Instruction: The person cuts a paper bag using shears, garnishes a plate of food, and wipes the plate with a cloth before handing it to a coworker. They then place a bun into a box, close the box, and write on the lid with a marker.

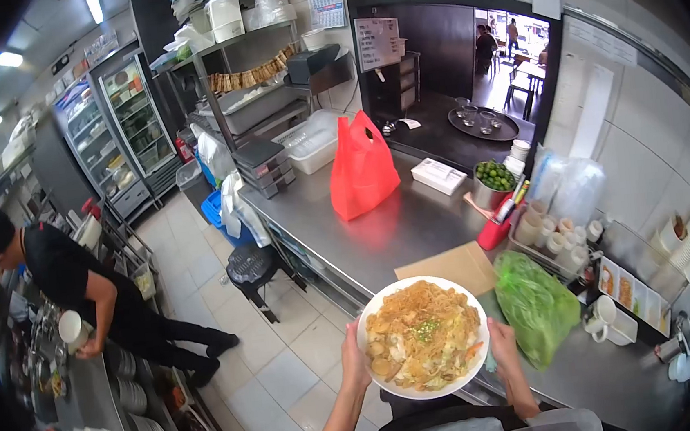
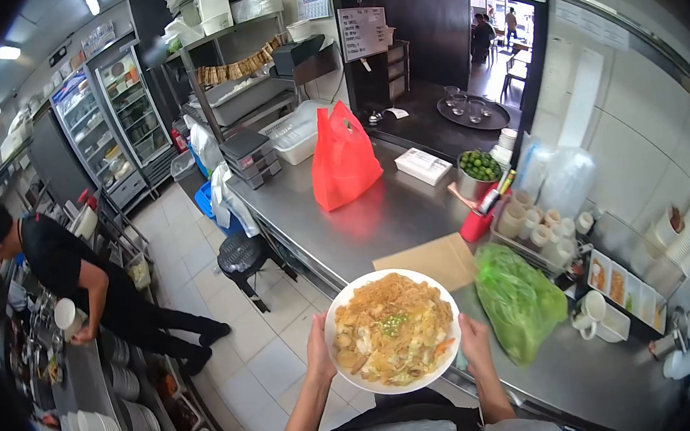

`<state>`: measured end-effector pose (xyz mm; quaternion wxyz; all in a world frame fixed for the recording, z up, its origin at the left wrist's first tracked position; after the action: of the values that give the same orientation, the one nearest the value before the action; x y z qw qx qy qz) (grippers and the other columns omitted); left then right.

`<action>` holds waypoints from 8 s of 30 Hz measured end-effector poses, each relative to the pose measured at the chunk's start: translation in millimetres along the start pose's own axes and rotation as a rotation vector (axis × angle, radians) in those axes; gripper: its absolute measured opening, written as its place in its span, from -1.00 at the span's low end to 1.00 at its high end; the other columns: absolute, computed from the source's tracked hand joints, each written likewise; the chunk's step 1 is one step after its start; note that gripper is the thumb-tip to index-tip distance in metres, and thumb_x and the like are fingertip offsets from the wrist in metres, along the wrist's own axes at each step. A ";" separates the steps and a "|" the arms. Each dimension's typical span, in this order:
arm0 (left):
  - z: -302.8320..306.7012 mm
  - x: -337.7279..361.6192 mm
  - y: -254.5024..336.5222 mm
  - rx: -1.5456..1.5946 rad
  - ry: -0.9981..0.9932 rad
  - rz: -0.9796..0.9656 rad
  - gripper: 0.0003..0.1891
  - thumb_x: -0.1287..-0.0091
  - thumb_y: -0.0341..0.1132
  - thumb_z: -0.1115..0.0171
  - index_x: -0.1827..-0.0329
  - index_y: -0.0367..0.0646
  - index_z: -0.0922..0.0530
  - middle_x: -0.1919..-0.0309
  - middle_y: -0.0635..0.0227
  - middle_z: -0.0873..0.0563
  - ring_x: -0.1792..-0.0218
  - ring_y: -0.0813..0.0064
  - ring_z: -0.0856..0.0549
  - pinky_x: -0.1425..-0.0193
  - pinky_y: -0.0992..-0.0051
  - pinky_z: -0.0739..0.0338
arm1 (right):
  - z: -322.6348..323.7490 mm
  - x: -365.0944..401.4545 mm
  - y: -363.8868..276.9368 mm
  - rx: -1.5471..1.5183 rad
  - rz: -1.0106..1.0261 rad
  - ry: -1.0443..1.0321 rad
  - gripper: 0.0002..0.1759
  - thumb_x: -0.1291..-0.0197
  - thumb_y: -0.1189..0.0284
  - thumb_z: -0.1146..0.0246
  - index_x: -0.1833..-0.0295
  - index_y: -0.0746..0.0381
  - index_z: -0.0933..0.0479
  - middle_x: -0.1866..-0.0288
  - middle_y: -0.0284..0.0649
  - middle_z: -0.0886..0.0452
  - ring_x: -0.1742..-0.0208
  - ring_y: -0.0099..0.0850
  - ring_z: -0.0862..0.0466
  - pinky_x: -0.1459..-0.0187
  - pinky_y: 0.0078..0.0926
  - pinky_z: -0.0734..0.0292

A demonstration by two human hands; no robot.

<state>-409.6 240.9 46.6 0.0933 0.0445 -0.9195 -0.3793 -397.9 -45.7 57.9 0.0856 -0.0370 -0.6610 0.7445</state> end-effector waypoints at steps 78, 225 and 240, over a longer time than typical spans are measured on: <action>-71.7 -614.8 12.2 -1.063 -0.924 0.091 -0.72 -0.28 -0.47 0.06 0.02 -0.26 -0.56 0.14 0.15 -0.66 0.12 0.34 -0.64 0.04 0.45 -0.49 | -132.2 -499.2 -33.4 0.505 -0.064 -0.020 -0.70 0.21 0.31 -0.40 0.32 0.23 -0.66 0.37 -0.20 -0.65 0.28 -0.43 -0.60 0.18 -0.50 -0.46; -318.6 -690.8 -55.6 -0.229 -0.278 -0.208 -0.37 -0.39 -0.04 0.11 -0.40 -0.20 0.04 -0.39 0.12 0.03 -0.40 0.32 -0.02 -0.41 0.34 0.07 | -62.4 -733.3 -43.8 -0.594 0.006 1.150 -0.50 -0.30 0.43 0.11 -0.35 0.25 -0.11 -0.26 0.02 -0.30 -0.19 -0.18 -0.40 -0.14 -0.39 -0.31; -39.6 -457.5 109.5 -0.838 -0.581 0.173 -0.75 -0.37 -0.27 0.00 0.34 -0.25 -0.55 0.40 0.24 -0.59 0.35 0.54 -0.53 0.32 0.54 -0.43 | 114.2 -487.6 -413.0 0.755 1.213 1.520 -0.52 -0.02 0.60 -0.04 -0.14 0.27 -0.39 -0.29 0.04 -0.20 -0.24 0.00 -0.28 -0.19 -0.17 -0.21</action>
<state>45.0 361.0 88.3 -0.1252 -0.1802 -0.6768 -0.7027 94.4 -197.4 452.9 0.0970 -0.7927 -0.0278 0.6012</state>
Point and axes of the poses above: each hand's wrist, its own x-axis away from the middle knuckle, its own z-axis out of the back of the hand, y = z × x, the point moved 2 cm from there along -x, towards the middle knuckle
